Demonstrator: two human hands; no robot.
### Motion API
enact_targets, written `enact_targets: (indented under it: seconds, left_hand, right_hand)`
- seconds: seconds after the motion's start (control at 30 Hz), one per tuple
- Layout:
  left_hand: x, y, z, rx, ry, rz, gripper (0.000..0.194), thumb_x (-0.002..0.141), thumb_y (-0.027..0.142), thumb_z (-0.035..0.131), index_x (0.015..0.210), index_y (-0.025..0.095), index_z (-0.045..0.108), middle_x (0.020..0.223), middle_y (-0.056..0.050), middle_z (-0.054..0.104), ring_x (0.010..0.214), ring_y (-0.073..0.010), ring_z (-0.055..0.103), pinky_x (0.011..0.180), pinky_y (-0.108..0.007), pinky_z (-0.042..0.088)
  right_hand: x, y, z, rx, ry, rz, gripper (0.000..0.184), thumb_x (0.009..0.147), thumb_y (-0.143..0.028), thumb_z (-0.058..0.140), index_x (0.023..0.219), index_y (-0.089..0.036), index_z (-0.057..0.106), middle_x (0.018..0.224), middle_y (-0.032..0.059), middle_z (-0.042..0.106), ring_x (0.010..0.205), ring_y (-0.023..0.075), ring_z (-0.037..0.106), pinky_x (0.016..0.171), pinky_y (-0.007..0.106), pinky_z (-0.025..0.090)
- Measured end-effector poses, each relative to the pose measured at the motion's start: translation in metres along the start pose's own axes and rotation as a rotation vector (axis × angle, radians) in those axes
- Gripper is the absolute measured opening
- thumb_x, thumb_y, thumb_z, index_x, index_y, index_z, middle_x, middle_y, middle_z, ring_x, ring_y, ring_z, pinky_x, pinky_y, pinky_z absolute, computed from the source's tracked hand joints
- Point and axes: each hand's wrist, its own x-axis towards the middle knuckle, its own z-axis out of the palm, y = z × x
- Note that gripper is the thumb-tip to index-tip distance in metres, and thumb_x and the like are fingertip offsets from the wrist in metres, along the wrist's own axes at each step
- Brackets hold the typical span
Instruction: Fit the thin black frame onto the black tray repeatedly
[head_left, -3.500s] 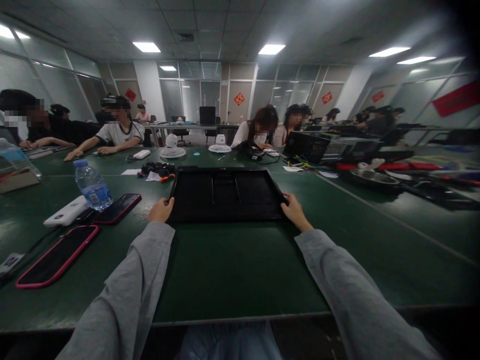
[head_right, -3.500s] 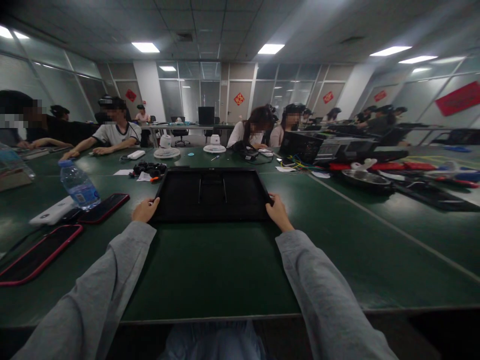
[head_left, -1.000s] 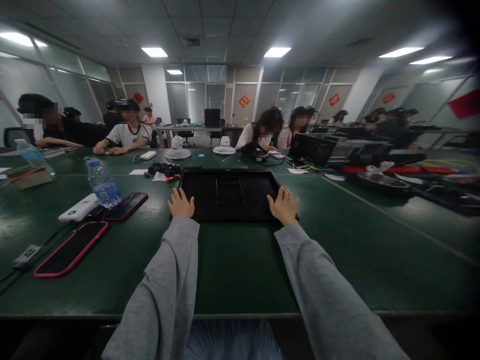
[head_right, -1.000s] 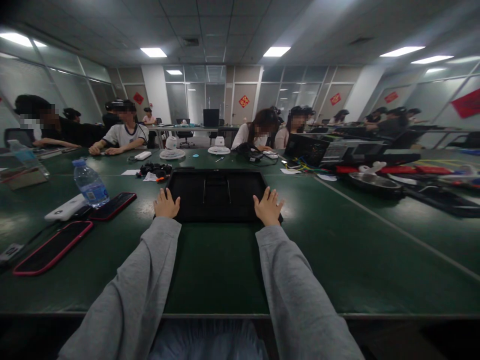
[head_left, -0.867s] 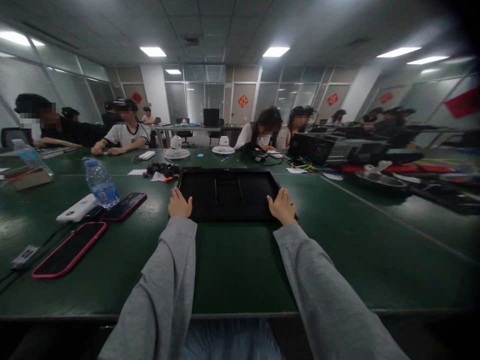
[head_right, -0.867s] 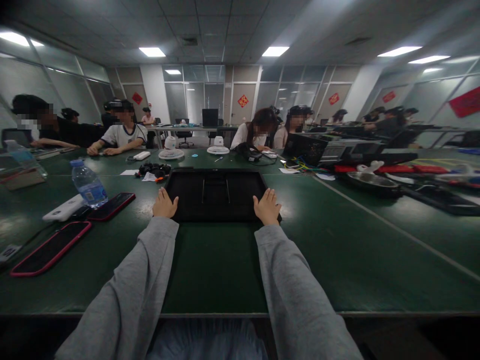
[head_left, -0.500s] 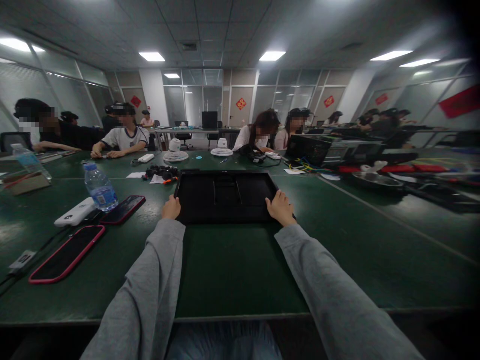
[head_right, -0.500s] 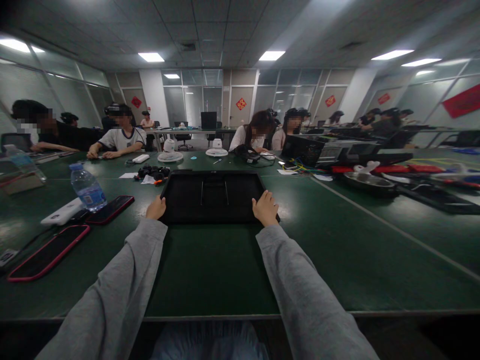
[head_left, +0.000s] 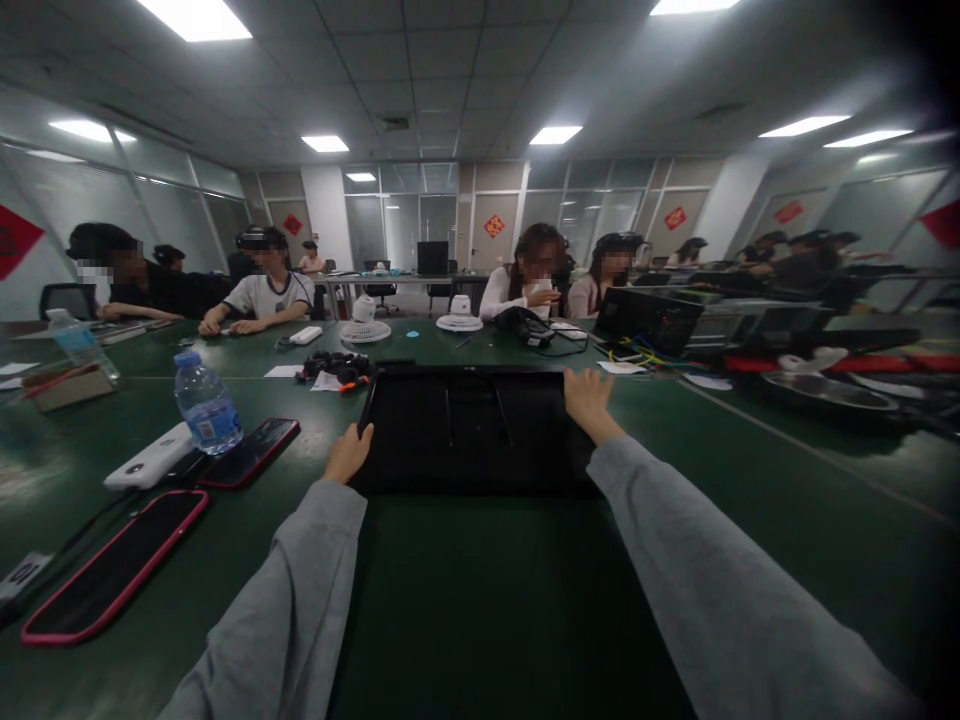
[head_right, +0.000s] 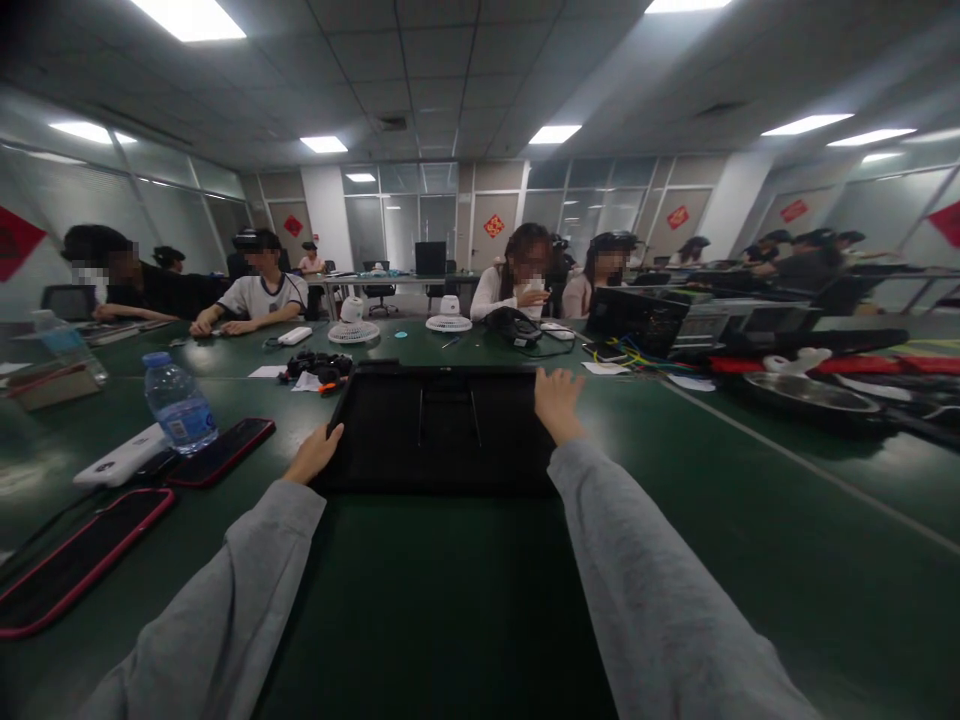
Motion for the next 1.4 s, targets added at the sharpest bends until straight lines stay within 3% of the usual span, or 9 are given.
enact_targets:
  seconds: [0.1,0.2,0.33,0.47,0.63,0.73,0.93,1.13,1.4]
  left_hand:
    - [0.002,-0.002,0.002,0.003,0.006,0.012,0.046,0.101,0.049,0.031,0.116,0.016,0.059,0.117,-0.016,0.071,0.112,-0.0279,0.066,0.089,-0.033,0.048]
    - [0.003,-0.003,0.002,-0.013,0.001,0.024,0.044,0.101,0.048,0.031,0.113,0.016,0.059,0.114,-0.015,0.071,0.109,-0.0272,0.067,0.087,-0.033,0.048]
    - [0.003,-0.003,0.002,-0.039,-0.004,0.034,0.042,0.101,0.048,0.031,0.113,0.017,0.058,0.113,-0.014,0.072,0.108,-0.0262,0.067,0.086,-0.032,0.048]
    - [0.005,-0.004,0.003,-0.049,-0.007,0.014,0.042,0.101,0.049,0.033,0.114,0.018,0.058,0.114,-0.014,0.072,0.109,-0.0266,0.067,0.087,-0.033,0.048]
    - [0.004,-0.006,0.003,-0.093,-0.013,0.024,0.045,0.101,0.05,0.032,0.118,0.016,0.057,0.119,-0.016,0.07,0.113,-0.0271,0.066,0.09,-0.034,0.047]
    - [0.005,-0.006,0.004,-0.095,-0.014,0.018,0.044,0.101,0.048,0.033,0.118,0.016,0.057,0.119,-0.016,0.07,0.114,-0.0268,0.066,0.091,-0.034,0.047]
    - [0.009,-0.007,0.006,-0.106,-0.021,0.023,0.041,0.1,0.044,0.036,0.121,0.016,0.056,0.125,-0.017,0.068,0.118,-0.0277,0.064,0.092,-0.035,0.047]
    - [0.013,-0.015,0.011,-0.116,-0.006,0.08,0.037,0.1,0.038,0.035,0.12,0.015,0.058,0.125,-0.018,0.068,0.118,-0.0275,0.064,0.093,-0.035,0.047]
    - [0.018,-0.019,0.013,-0.092,0.02,0.099,0.045,0.099,0.048,0.038,0.115,0.013,0.061,0.115,-0.018,0.07,0.106,-0.0277,0.067,0.085,-0.033,0.048]
  right_hand:
    - [0.006,-0.017,0.021,0.086,0.093,-0.076,0.059,0.098,-0.024,0.031,0.155,-0.009,0.029,0.155,0.026,0.032,0.144,0.0349,0.025,0.11,0.061,0.022]
    - [0.012,-0.047,0.034,0.182,0.02,-0.099,0.07,0.101,-0.044,0.023,0.157,-0.003,0.018,0.162,0.0235,0.017,0.149,0.0323,0.012,0.116,0.058,0.016]
    - [0.018,-0.097,0.037,0.281,-0.006,-0.069,0.077,0.1,-0.052,0.017,0.155,0.002,0.021,0.161,0.0254,0.017,0.15,0.0314,0.011,0.119,0.055,0.007]
    - [0.01,-0.166,0.022,0.397,0.097,-0.214,0.077,0.101,-0.053,0.017,0.157,-0.001,0.015,0.164,0.0214,0.009,0.152,0.0266,0.003,0.12,0.053,0.002]
    - [-0.013,-0.252,0.0,0.532,0.004,-0.379,0.077,0.101,-0.053,0.016,0.156,0.001,0.022,0.162,0.0223,0.017,0.152,0.025,0.009,0.121,0.049,-0.002]
    - [-0.029,-0.285,-0.009,0.58,0.05,-0.436,0.077,0.101,-0.055,0.016,0.157,-0.003,0.019,0.164,0.0182,0.01,0.153,0.024,0.005,0.121,0.048,-0.002]
    - [-0.07,-0.326,-0.027,0.643,-0.083,-0.72,0.069,0.102,-0.053,0.021,0.157,-0.011,0.028,0.163,0.0129,0.021,0.152,0.0204,0.013,0.123,0.046,0.005]
    - [-0.112,-0.3,-0.038,0.704,-0.231,-0.866,0.063,0.103,-0.05,0.025,0.156,-0.016,0.031,0.163,0.0105,0.021,0.149,0.021,0.025,0.121,0.045,0.021]
    - [-0.154,-0.156,-0.047,0.582,-0.344,-0.833,0.066,0.102,-0.057,0.021,0.156,-0.022,0.032,0.162,0.0058,0.024,0.15,0.0237,0.022,0.12,0.05,0.023]
